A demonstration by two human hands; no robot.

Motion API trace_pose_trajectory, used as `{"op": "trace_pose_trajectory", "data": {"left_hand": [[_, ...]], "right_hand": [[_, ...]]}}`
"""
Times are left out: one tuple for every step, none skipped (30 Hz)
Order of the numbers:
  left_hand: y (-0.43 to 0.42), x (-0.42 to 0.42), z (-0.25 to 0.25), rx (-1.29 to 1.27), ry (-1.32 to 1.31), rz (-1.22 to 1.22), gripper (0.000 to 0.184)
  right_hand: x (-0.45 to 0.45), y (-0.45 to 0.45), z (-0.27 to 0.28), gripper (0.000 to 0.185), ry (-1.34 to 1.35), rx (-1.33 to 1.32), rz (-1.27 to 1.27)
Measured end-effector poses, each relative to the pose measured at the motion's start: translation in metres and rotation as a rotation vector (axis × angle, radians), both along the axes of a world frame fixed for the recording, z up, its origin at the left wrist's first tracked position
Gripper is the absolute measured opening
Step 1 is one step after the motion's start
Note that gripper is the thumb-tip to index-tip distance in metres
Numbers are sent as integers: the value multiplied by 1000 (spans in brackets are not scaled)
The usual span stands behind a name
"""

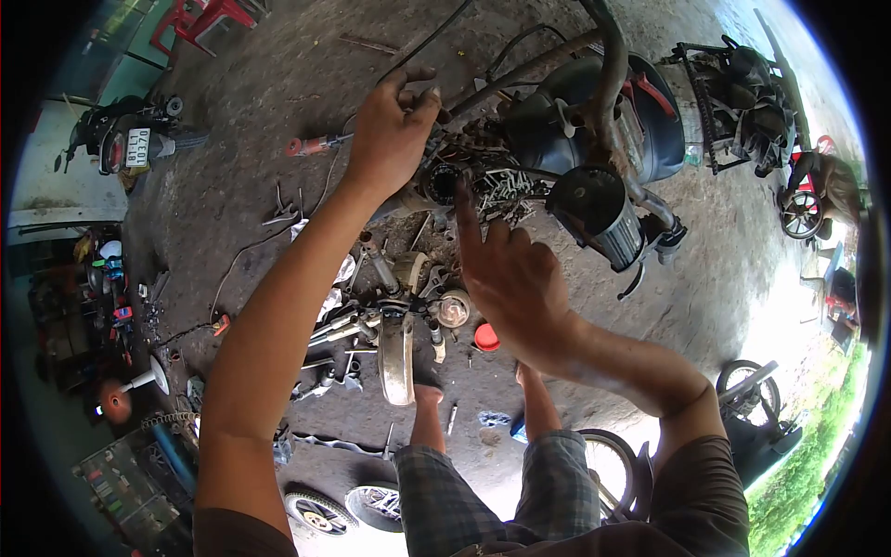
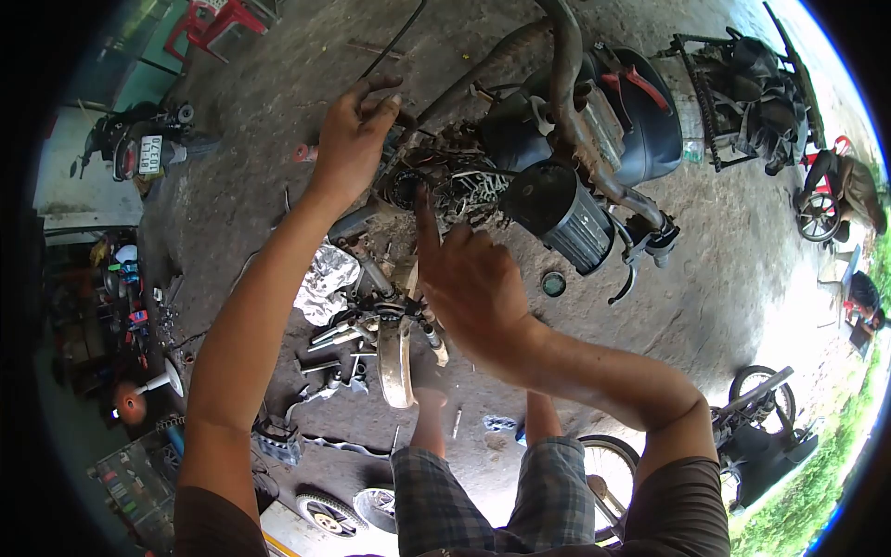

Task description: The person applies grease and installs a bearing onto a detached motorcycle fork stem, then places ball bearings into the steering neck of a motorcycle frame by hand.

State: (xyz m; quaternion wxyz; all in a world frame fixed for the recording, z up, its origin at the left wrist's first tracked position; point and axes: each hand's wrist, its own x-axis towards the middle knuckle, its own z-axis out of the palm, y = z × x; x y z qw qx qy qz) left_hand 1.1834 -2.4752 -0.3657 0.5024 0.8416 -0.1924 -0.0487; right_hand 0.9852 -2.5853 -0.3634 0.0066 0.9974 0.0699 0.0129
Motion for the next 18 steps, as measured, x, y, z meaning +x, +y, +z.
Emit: {"op": "trace_pose_trajectory", "data": {"left_hand": [[0, 0, 0, -3, -14, 0, 29], [0, 2, -3, -1, -15, 0, 29], [0, 4, -5, -5, -30, -6, 29], [1, 5, -8, -9, -45, -11, 30], [1, 3, -5, -6, -44, -11, 30], [1, 2, -2, 20, -40, 0, 30], [-1, 0, 1, 44, -37, 11, 30], [0, 1, -1, 42, -35, 12, 30], [1, 2, -2, 26, -30, 4, 32], [1, 2, -3, 9, -26, -5, 33], [0, 2, -2, 6, -27, -5, 33], [0, 1, -2, 11, -48, -3, 34], [1, 1, -2, 18, -70, 0, 34], [1, 3, -4, 19, -72, 1, 34], [1, 4, -6, 8, -78, -6, 34], [2, 6, -8, -5, -82, -12, 35], [2, 5, -8, -5, -80, -10, 35], [2, 4, -6, -1, -53, -6, 35]], "right_hand": [[4, -1, -1, 89, -16, 0, -30], [8, -1, -6, 89, -17, 2, -31], [11, 1, -14, 90, -8, -63, -28], [12, 3, -19, 90, 2, -127, -26], [12, 5, -20, 90, 2, -124, -25], [11, 6, -22, 90, 40, -175, -9], [10, 7, -23, 90, 76, -227, 6], [8, 7, -22, 90, 78, -229, 7], [6, 7, -21, 88, 62, -257, 27], [3, 7, -18, 87, 45, -286, 45], [-2, 7, -13, 87, 45, -290, 44], [-8, 8, -6, 85, 79, -254, 69], [-11, 7, -1, 82, 112, -216, 93], [-10, 5, 4, 82, 110, -215, 93], [-9, 3, 8, 82, 81, -167, 72], [-8, 1, 9, 82, 53, -120, 52], [-2, -1, 6, 82, 55, -121, 55], [7, -4, 1, 82, 23, -159, 48]]}}
